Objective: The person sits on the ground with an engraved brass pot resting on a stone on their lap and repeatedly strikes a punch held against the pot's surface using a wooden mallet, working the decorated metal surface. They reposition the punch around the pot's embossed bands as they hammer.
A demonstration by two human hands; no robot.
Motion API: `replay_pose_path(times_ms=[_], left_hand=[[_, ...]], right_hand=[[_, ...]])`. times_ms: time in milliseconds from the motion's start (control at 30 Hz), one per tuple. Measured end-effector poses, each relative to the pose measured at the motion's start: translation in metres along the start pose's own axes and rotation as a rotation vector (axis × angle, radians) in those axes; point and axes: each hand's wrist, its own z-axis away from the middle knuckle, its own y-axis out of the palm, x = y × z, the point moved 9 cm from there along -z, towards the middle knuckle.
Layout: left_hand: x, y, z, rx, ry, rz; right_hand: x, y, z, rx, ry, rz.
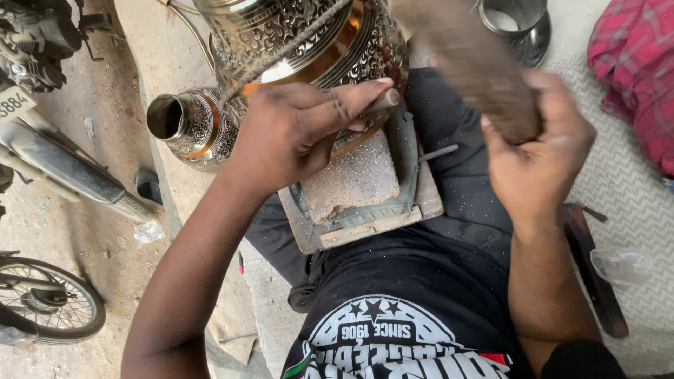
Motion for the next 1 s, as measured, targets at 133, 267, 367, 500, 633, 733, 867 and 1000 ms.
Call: replay_pose_path(times_ms=[133, 267, 367, 500, 633, 733, 867, 1000], left_hand=[[-0.002, -0.002, -0.001, -0.059, 0.004, 0.010], [-0.001, -0.001, -0.003, -0.057, -0.020, 0.007], [-0.001, -0.001, -0.003, -0.053, -0.034, 0.013], [0.000, 0.000, -0.003, -0.052, -0.039, 0.002], [0.001, 0.001, -0.004, -0.066, -0.042, 0.001], [0.003, 0.003, -0.002, -0.054, -0.054, 0.046], [0.002, 0.003, -0.002, -0.062, -0.027, 0.046], [0.003, 0.004, -0.003, -0.069, -0.010, 0.041]], right_hand=[[-0.016, 0.004, -0.007, -0.064, 0.154, -0.498], [0.014, 0.008, -0.009, 0.038, -0.218, 0.096], [-0.001, 0.008, -0.009, 0.059, -0.085, -0.099], [-0.012, 0.006, -0.009, 0.028, 0.002, -0.180], [0.003, 0.012, -0.009, 0.076, -0.171, 0.017], [-0.019, 0.012, -0.010, 0.067, 0.107, -0.395], [0.005, 0.012, -0.011, 0.103, -0.160, 0.037], [0.006, 0.013, -0.013, 0.124, -0.168, 0.029]])
